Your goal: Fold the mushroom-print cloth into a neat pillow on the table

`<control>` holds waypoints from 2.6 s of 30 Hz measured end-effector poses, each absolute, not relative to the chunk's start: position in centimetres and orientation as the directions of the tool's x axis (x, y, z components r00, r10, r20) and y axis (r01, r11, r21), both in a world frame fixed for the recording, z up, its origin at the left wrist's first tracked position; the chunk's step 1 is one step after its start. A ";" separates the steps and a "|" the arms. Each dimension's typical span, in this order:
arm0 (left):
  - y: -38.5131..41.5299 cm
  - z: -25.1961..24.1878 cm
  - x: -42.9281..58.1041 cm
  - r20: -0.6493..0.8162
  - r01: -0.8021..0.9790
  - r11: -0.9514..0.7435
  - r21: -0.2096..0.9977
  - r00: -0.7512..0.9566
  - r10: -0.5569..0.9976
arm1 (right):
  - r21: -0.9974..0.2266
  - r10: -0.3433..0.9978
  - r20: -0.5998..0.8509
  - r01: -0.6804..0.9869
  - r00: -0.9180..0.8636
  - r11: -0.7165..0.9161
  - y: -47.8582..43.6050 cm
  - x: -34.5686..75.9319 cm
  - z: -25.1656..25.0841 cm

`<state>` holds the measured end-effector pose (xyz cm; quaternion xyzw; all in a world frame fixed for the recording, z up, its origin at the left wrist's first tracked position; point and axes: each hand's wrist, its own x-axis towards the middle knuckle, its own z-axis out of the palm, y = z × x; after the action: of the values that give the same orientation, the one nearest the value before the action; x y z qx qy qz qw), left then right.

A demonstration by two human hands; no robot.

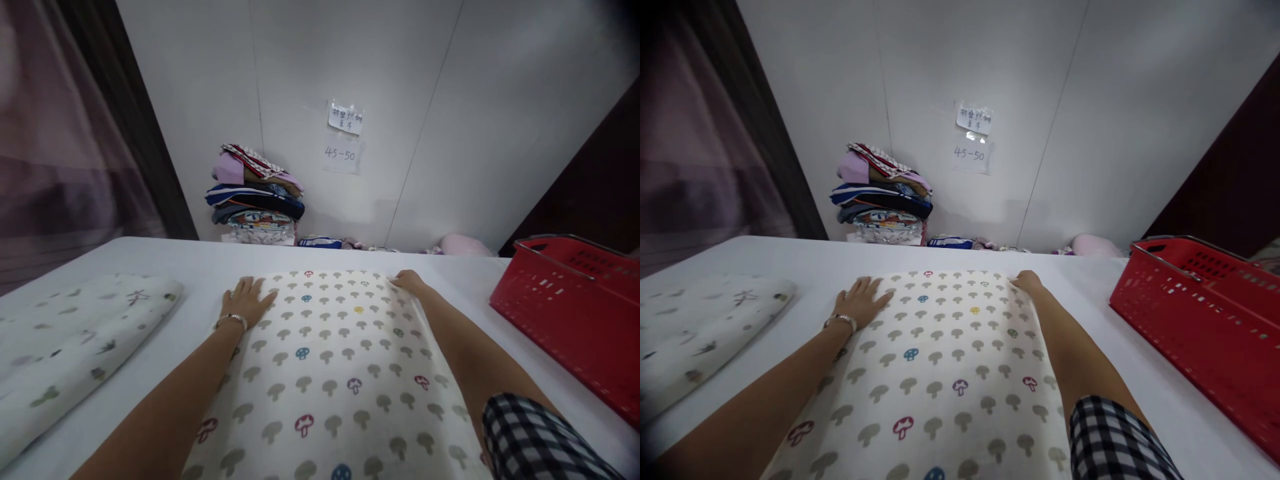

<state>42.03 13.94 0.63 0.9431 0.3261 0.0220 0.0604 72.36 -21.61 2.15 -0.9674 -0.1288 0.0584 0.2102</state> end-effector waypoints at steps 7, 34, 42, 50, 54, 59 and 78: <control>13.7 0.7 42.0 0.009 0.610 -0.782 0.127 0.788 0.616 | -0.550 0.149 0.059 0.156 0.987 -0.820 -22.1 72.5 1.9; 13.8 0.4 41.9 0.012 0.609 -0.784 0.122 0.789 0.615 | -0.408 0.088 0.090 0.118 0.992 -0.905 -20.4 73.2 -0.1; 13.8 0.4 41.8 0.023 0.604 -0.788 0.124 0.792 0.610 | -0.257 0.211 0.201 0.259 0.957 -0.931 -19.8 71.3 0.9; 13.7 0.5 41.8 0.016 0.600 -0.790 0.124 0.795 0.606 | -0.167 0.564 0.032 0.560 0.825 -0.811 -17.6 67.7 -1.2; 13.7 0.5 41.8 0.020 0.596 -0.791 0.135 0.797 0.604 | -0.175 0.544 -0.005 0.535 0.839 -0.827 -17.2 68.3 -1.1; 13.7 0.5 41.9 0.027 0.592 -0.794 0.137 0.799 0.600 | -0.158 0.534 0.000 0.527 0.845 -0.835 -17.8 68.5 -0.6; 14.1 -0.1 41.6 0.043 0.580 -0.781 0.232 0.796 0.604 | -0.081 0.528 0.048 0.530 0.848 -0.844 -20.2 62.1 -0.3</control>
<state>41.56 14.12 -0.09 0.9419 0.3142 0.0576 0.1041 62.06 -20.18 -0.31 -0.9602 -0.2753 -0.0121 0.0459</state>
